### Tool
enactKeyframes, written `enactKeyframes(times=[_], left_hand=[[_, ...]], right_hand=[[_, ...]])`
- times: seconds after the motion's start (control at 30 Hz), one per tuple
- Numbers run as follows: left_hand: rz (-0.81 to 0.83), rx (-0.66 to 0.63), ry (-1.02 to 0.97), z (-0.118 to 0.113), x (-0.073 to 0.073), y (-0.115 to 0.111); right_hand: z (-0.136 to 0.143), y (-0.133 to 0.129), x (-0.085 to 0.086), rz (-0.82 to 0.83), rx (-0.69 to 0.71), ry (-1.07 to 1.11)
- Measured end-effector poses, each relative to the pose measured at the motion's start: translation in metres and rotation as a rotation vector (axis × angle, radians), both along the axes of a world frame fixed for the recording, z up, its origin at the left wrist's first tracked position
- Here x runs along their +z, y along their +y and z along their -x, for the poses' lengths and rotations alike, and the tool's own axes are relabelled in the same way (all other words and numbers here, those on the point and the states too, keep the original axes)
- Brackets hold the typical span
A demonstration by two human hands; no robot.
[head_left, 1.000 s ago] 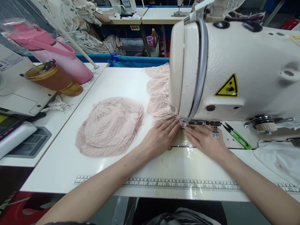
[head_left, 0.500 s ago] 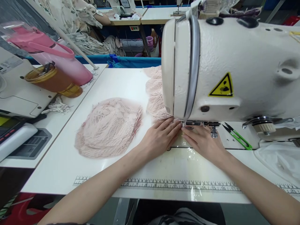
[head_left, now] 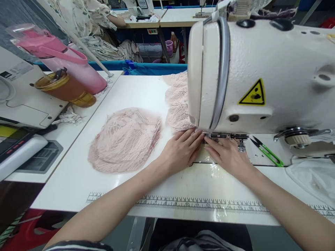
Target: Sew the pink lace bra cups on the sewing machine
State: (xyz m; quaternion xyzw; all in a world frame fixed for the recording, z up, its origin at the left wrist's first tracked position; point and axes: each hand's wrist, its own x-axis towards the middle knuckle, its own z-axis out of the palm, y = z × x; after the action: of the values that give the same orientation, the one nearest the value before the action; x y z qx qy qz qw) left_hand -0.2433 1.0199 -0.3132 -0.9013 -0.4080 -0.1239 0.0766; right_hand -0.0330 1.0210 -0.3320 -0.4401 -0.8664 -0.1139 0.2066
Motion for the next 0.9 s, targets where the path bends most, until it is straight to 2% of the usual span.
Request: enactKeyframes(times=[0.23,0.4,0.57,0.7,0.8,0.9], left_hand=[[0.032,0.019,0.025,0.002,0.0,0.0],[0.037,0.032,0.018,0.001,0.001,0.002],[0.017,0.028,0.012,0.001,0.002,-0.002],[-0.014,0.094,-0.023,0.001,0.011,-0.005],[0.059,0.195,-0.088,-0.002,0.021,0.012],[0.168,0.245,-0.178,-0.008,0.028,0.043]], right_hand=[[-0.004,0.004,0.005,-0.023,0.007,0.033],[-0.008,0.01,0.014,0.096,0.005,0.177],[-0.008,0.015,0.006,0.118,-0.06,0.298],[-0.009,0.017,-0.001,0.118,-0.05,0.331],[-0.011,0.018,-0.003,0.069,-0.023,0.335],[-0.016,0.02,-0.005,-0.03,0.021,0.298]])
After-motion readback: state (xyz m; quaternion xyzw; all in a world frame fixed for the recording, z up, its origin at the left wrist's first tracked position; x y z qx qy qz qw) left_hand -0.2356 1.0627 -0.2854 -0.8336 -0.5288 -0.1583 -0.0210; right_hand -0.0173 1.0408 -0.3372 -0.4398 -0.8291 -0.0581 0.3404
